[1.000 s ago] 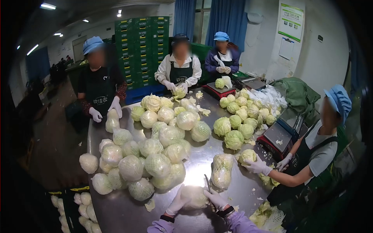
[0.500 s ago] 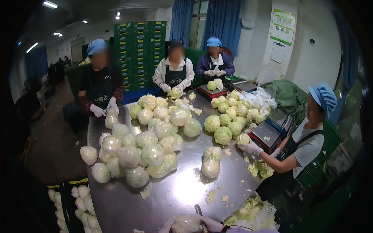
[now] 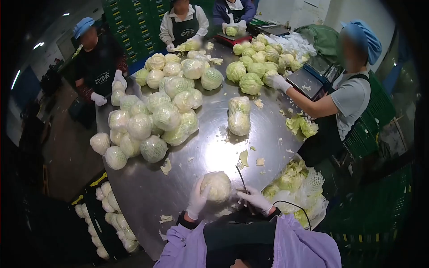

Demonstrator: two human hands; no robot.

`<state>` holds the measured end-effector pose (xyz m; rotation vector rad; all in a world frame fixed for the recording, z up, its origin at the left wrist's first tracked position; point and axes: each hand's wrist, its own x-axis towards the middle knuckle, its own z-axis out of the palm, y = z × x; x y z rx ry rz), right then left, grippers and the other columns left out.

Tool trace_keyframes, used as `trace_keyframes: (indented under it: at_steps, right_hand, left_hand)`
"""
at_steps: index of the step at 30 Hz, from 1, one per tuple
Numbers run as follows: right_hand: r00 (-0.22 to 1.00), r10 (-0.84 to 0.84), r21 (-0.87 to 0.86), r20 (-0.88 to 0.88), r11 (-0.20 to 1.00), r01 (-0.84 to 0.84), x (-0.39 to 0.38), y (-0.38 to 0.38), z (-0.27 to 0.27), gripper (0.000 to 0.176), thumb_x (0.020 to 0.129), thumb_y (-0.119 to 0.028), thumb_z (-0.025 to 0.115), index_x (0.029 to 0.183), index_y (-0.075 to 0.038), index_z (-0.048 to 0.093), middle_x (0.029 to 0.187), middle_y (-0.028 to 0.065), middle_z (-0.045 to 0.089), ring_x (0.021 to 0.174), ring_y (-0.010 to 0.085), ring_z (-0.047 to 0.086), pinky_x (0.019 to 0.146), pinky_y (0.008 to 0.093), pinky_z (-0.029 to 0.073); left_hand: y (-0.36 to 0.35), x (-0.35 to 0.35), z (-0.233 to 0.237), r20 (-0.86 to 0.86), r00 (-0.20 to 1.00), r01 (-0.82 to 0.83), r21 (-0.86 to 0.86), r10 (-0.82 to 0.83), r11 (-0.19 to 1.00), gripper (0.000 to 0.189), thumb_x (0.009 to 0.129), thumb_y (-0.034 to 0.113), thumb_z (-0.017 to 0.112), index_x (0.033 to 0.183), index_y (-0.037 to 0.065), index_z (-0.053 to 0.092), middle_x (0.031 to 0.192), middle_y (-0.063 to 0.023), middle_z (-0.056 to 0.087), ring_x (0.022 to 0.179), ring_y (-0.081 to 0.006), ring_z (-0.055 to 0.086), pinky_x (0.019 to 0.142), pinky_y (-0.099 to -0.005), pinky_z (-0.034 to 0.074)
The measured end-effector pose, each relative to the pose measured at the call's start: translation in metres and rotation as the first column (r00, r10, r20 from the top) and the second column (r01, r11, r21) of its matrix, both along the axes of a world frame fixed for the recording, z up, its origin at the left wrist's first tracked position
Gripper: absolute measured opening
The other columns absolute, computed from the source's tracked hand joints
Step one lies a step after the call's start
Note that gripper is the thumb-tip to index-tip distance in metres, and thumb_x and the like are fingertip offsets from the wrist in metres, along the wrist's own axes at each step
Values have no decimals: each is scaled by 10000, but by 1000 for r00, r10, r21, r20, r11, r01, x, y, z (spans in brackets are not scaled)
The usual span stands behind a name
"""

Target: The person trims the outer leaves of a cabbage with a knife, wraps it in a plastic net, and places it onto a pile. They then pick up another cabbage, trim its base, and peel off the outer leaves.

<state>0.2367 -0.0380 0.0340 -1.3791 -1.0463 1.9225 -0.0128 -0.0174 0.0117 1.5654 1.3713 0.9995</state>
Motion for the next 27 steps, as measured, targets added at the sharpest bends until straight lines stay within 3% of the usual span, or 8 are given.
trace_keyframes:
  at_steps: [8,10,16,18,22,23,25,27]
  right_hand:
    - [935,-233,564,267,825,45,-27,0,-16,426,874,-153,657,1237,8,505,945,43,632,819,89,584,718,231,481]
    - [994,-87,197,64,978,73,-28,9,-14,273,869,-150,662,1076,-2,565,880,19,608,823,93,552,698,245,463]
    - [781,593,378,193,690,-618,1,-24,41,202,904,-163,613,1025,-2,613,866,15,616,740,56,533,676,214,443]
    - [841,500,134,205,837,-530,27,-32,28,272,917,-178,594,1118,4,598,920,34,642,731,59,562,663,216,466]
    - [933,-311,-85,-180,950,300,66,-38,17,322,926,-150,554,1210,0,527,873,61,634,659,87,583,594,209,485]
    - [927,-329,-89,-181,944,318,65,-40,16,322,926,-150,554,1210,0,527,873,61,634,659,87,583,594,209,485]
    - [838,-181,173,515,979,105,59,-42,13,340,899,-157,581,1194,1,521,839,82,621,661,131,597,601,251,492]
    - [751,-240,438,616,896,-73,50,-50,-3,359,872,-161,592,1183,0,513,923,158,610,801,277,615,703,352,497]
  left_hand:
    - [-1,-3,-1,-65,995,75,50,-72,996,628,848,298,652,1328,-30,414,1340,-250,415,1247,-362,412,1048,-388,335]
    - [-10,-1,7,-34,995,98,16,-97,995,684,815,303,682,1343,-25,396,1360,-249,389,1259,-362,399,1056,-391,327]
    - [-27,-2,-4,52,999,15,-51,-12,999,869,725,310,759,1397,-5,307,1412,-256,312,1302,-365,346,1076,-403,306]
    - [-29,-1,-5,191,982,10,-103,10,995,903,710,325,777,1399,-4,295,1415,-262,304,1313,-368,332,1074,-409,310]
    - [-38,13,7,-90,991,102,50,-97,994,980,660,403,809,1384,-10,294,1415,-242,309,1304,-382,330,1061,-431,327]
    - [-38,20,14,-269,954,158,71,-133,985,998,646,425,814,1378,-13,296,1412,-235,316,1295,-388,337,1055,-441,332]
    - [-36,36,15,-332,935,174,121,-125,977,995,615,423,832,1353,-7,322,1400,-240,328,1274,-390,358,1050,-438,336]
    - [-29,52,18,-384,918,181,178,-102,967,992,585,421,851,1329,0,348,1389,-245,340,1254,-392,380,1045,-435,340]
